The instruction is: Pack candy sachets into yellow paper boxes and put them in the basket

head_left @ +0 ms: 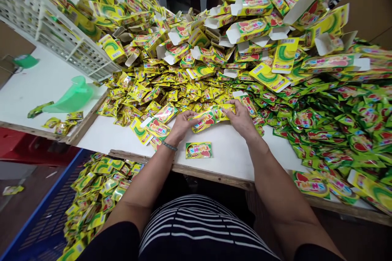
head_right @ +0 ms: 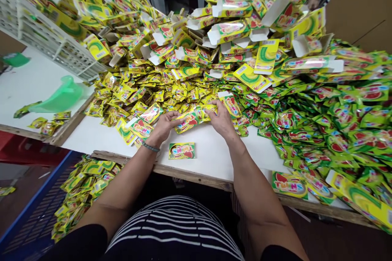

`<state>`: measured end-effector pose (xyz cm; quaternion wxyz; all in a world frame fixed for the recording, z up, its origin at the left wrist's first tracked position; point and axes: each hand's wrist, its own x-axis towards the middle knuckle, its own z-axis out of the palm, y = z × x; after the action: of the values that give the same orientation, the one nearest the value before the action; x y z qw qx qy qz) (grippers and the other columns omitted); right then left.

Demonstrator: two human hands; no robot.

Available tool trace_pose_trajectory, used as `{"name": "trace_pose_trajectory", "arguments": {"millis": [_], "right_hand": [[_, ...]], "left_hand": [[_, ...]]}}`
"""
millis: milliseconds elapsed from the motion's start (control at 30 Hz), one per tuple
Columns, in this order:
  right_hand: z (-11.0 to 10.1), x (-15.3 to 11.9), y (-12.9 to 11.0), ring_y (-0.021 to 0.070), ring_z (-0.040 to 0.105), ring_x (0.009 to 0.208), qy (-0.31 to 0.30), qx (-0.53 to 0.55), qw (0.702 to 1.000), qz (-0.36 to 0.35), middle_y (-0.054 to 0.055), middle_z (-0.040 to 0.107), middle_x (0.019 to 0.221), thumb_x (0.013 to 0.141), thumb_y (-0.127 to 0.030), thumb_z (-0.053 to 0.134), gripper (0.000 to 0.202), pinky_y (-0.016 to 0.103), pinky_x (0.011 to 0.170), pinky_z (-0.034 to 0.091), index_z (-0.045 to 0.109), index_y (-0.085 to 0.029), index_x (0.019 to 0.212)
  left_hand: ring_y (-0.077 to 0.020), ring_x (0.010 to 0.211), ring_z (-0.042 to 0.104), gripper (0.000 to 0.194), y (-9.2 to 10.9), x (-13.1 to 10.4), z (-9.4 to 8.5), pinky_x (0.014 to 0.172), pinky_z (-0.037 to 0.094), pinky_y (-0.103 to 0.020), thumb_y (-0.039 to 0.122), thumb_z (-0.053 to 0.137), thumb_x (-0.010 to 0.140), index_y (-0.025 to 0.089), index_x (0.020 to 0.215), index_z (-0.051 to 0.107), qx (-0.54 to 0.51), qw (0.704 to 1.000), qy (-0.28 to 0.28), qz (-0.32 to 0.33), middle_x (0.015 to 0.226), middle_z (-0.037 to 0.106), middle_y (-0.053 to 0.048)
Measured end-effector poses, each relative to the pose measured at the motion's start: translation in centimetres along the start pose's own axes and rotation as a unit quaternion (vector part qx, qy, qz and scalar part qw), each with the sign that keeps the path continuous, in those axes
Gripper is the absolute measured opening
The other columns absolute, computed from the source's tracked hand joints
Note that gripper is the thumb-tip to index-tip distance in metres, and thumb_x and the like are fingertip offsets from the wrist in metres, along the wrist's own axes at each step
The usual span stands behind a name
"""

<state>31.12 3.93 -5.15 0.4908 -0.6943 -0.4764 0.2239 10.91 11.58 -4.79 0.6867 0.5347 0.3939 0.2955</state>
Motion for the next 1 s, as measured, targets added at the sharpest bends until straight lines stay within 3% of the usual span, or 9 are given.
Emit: {"name": "trace_pose_trajectory", "arguments": {"millis": [233, 433, 533, 733, 867, 1000], "right_hand": [[-1.6, 0.2, -0.1, 0.0183, 0.051, 0.078, -0.077, 0.018, 0.997, -0.028, 0.001, 0.060, 0.089, 0.078, -0.039, 0.060, 0.025, 0.032, 0.070, 0.042, 0.060, -0.023, 0.096], [-2.1, 0.2, -0.1, 0.0216, 0.057, 0.084, -0.098, 0.022, 0.995, -0.022, 0.001, 0.063, 0.090, 0.078, -0.039, 0.060, 0.024, 0.036, 0.077, 0.046, 0.063, -0.024, 0.097], [-1.7, 0.0, -0.5, 0.0233, 0.059, 0.090, -0.109, 0.001, 0.994, -0.032, 0.003, 0.066, 0.091, 0.077, -0.036, 0.061, 0.020, 0.040, 0.085, 0.045, 0.066, -0.023, 0.091], [0.1, -0.3, -0.8, 0.0226, 0.061, 0.094, -0.069, 0.046, 0.995, -0.052, 0.003, 0.067, 0.095, 0.073, -0.036, 0.067, 0.031, 0.038, 0.085, 0.048, 0.063, -0.023, 0.101], [1.1, -0.6, -0.9, 0.0220, 0.062, 0.093, -0.020, 0.071, 0.995, -0.073, 0.003, 0.065, 0.096, 0.071, -0.041, 0.069, 0.041, 0.039, 0.086, 0.050, 0.059, -0.023, 0.107], [1.8, -1.3, -1.5, 0.0240, 0.062, 0.098, -0.021, 0.045, 0.994, -0.095, 0.005, 0.066, 0.100, 0.074, -0.038, 0.067, 0.041, 0.041, 0.091, 0.050, 0.058, -0.024, 0.112]], "left_hand": [[-0.0084, 0.057, 0.056, 0.046, 0.4, -0.5, 0.7, 0.059, 0.043, -0.023, 0.033, 0.090, 0.044, 0.014, 0.073, 0.060, -0.063, 0.998, 0.004, -0.023, 0.063, 0.063, 0.003], [-0.0083, 0.059, 0.056, 0.044, 0.0, -0.4, 0.8, 0.061, 0.043, -0.022, 0.033, 0.089, 0.047, 0.014, 0.076, 0.062, -0.040, 0.999, 0.011, 0.003, 0.066, 0.063, 0.003], [-0.0086, 0.063, 0.057, 0.040, 0.0, -0.5, 0.9, 0.064, 0.044, -0.022, 0.032, 0.088, 0.050, 0.014, 0.077, 0.063, -0.013, 0.999, -0.016, 0.025, 0.070, 0.064, 0.003], [-0.0114, 0.069, 0.059, 0.039, 0.2, -0.6, 1.5, 0.069, 0.045, -0.024, 0.032, 0.087, 0.053, 0.014, 0.083, 0.069, 0.024, 0.994, -0.107, 0.012, 0.080, 0.068, -0.001], [-0.0123, 0.068, 0.060, 0.040, 0.0, -0.6, 1.7, 0.071, 0.046, -0.027, 0.034, 0.087, 0.052, 0.014, 0.084, 0.071, 0.010, 0.992, -0.128, -0.006, 0.080, 0.069, -0.002], [-0.0115, 0.067, 0.061, 0.041, 0.0, -0.7, 1.5, 0.070, 0.046, -0.026, 0.031, 0.088, 0.049, 0.014, 0.082, 0.072, -0.034, 0.991, -0.126, -0.020, 0.077, 0.070, -0.001]]}}
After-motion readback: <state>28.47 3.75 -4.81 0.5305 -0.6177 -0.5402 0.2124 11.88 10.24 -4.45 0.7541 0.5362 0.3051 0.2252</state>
